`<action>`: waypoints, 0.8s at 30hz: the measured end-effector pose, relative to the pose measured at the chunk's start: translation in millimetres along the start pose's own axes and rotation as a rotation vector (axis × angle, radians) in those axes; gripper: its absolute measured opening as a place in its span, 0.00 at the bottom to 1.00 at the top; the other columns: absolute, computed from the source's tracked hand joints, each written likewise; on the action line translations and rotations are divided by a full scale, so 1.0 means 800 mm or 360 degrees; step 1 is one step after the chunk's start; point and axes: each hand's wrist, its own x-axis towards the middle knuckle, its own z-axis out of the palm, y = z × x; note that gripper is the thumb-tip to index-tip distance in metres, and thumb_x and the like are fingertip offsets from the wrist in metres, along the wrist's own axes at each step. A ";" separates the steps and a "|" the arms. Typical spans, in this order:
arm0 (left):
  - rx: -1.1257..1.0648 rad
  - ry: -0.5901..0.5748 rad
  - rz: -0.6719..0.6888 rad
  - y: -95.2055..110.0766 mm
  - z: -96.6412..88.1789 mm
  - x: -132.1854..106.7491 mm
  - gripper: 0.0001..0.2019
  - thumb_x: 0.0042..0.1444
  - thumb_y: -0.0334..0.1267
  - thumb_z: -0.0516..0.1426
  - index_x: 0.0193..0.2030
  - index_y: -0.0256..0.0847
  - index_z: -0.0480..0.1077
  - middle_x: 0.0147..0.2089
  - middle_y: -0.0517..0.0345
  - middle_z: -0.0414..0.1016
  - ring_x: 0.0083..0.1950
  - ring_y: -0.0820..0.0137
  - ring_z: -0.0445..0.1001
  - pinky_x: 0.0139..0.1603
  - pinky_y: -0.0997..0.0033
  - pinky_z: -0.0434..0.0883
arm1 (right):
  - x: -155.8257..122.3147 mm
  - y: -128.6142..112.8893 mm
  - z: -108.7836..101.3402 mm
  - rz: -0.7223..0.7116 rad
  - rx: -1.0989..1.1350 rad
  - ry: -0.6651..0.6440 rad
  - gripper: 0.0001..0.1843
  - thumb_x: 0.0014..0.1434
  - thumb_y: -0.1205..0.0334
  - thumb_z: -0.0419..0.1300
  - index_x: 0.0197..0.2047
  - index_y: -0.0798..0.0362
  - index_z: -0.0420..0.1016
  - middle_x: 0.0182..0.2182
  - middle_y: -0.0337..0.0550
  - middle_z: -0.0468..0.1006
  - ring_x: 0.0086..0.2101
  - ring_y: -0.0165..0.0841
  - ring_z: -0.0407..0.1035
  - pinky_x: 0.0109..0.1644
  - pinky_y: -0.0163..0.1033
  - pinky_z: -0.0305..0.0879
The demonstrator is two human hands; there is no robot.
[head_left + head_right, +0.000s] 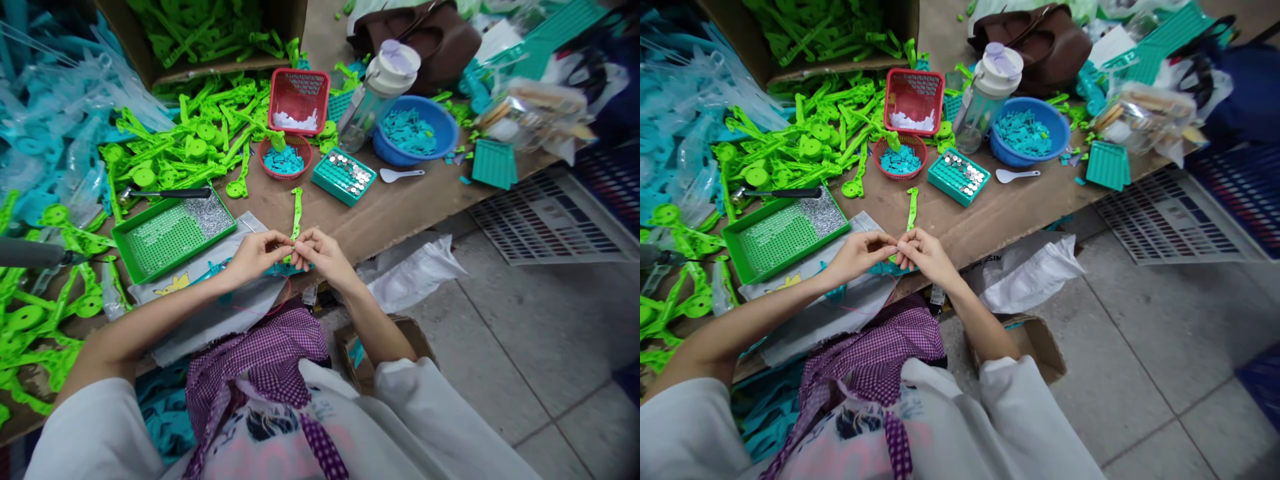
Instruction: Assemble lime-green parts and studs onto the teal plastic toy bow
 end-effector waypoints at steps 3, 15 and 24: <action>0.0343 0.0086 0.0214 0.005 -0.007 0.001 0.08 0.60 0.39 0.59 0.41 0.39 0.78 0.38 0.55 0.82 0.36 0.71 0.77 0.37 0.72 0.72 | 0.004 0.007 -0.001 0.0047 0.0152 0.0042 0.23 0.53 0.41 0.65 0.35 0.51 0.65 0.23 0.34 0.76 0.21 0.24 0.68 0.22 0.30 0.62; 0.0799 0.0105 0.0594 -0.016 -0.009 0.009 0.11 0.64 0.40 0.55 0.41 0.39 0.77 0.37 0.53 0.81 0.37 0.70 0.77 0.40 0.70 0.73 | 0.003 0.014 -0.008 0.0010 -0.0052 0.0303 0.22 0.47 0.43 0.69 0.34 0.53 0.74 0.24 0.37 0.76 0.26 0.27 0.71 0.29 0.34 0.69; 0.0927 0.0020 0.0602 -0.020 -0.011 0.036 0.10 0.64 0.39 0.53 0.39 0.40 0.74 0.36 0.53 0.78 0.38 0.69 0.76 0.44 0.66 0.72 | 0.014 0.012 -0.023 0.0047 -0.0019 0.0294 0.20 0.46 0.45 0.69 0.31 0.53 0.74 0.23 0.36 0.75 0.24 0.27 0.69 0.28 0.34 0.66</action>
